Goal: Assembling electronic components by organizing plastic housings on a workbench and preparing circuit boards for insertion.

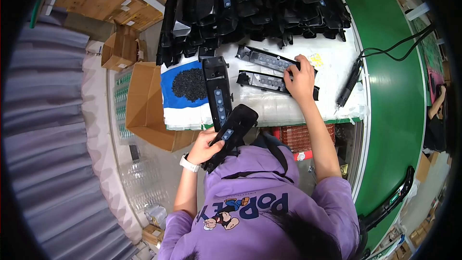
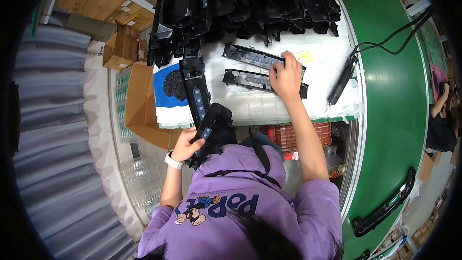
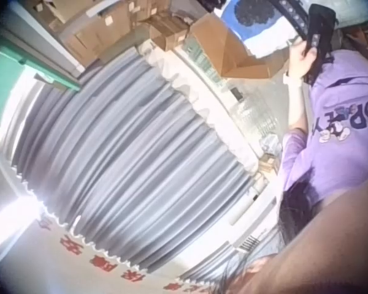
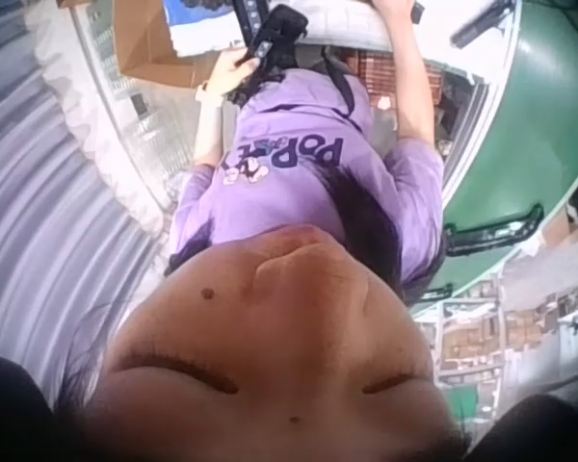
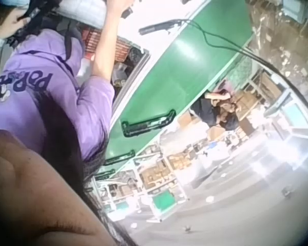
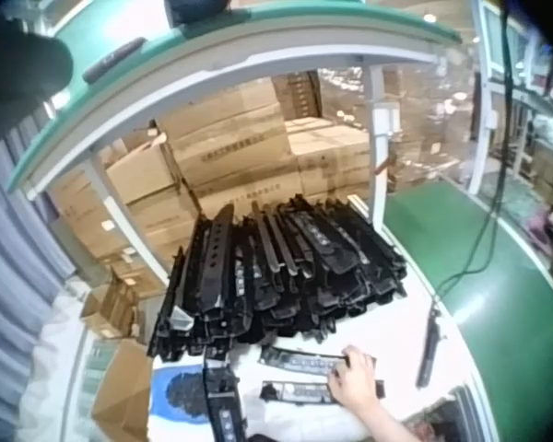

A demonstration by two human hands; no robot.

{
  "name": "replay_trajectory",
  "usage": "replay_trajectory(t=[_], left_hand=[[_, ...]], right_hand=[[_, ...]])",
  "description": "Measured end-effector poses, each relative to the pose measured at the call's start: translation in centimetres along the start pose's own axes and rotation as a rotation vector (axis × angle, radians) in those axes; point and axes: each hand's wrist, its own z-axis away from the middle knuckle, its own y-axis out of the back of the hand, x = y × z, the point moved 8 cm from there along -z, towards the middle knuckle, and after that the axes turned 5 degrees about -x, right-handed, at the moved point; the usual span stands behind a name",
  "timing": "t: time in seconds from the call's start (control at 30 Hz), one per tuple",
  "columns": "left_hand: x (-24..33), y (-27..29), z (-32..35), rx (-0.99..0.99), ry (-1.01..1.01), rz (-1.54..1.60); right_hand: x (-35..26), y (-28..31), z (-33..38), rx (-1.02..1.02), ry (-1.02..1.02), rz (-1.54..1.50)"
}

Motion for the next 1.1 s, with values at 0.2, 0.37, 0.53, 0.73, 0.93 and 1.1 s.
replay_trajectory(t=[0.2, 0.37, 0.53, 0.73, 0.93, 1.1], left_hand=[[-0.3, 0.0, -0.6, 0.023, 0.027, 0.008], [-0.2, 0.2, -1.0, 0.018, 0.037, 0.017], [0.4, 0.3, -1.4, 0.029, 0.030, 0.025], [0.4, 0.8, -1.2, 0.046, -0.014, 0.007], [-2.7, 2.1, 0.0, 0.157, 0.009, 0.088], [-2.7, 2.3, 0.3, 0.157, 0.004, 0.099]], right_hand=[[0.1, -0.1, 0.1, -0.002, 0.009, 0.018], [-0.2, 0.0, 0.0, -0.037, -0.004, 0.035], [0.0, -0.5, 0.1, -0.058, -0.014, 0.035], [-1.2, 0.9, 0.7, -0.105, 0.059, -0.030], [-2.9, -0.3, 3.1, -0.307, 0.200, 0.022], [-2.0, -0.4, 0.6, -0.242, 0.248, 0.152]])
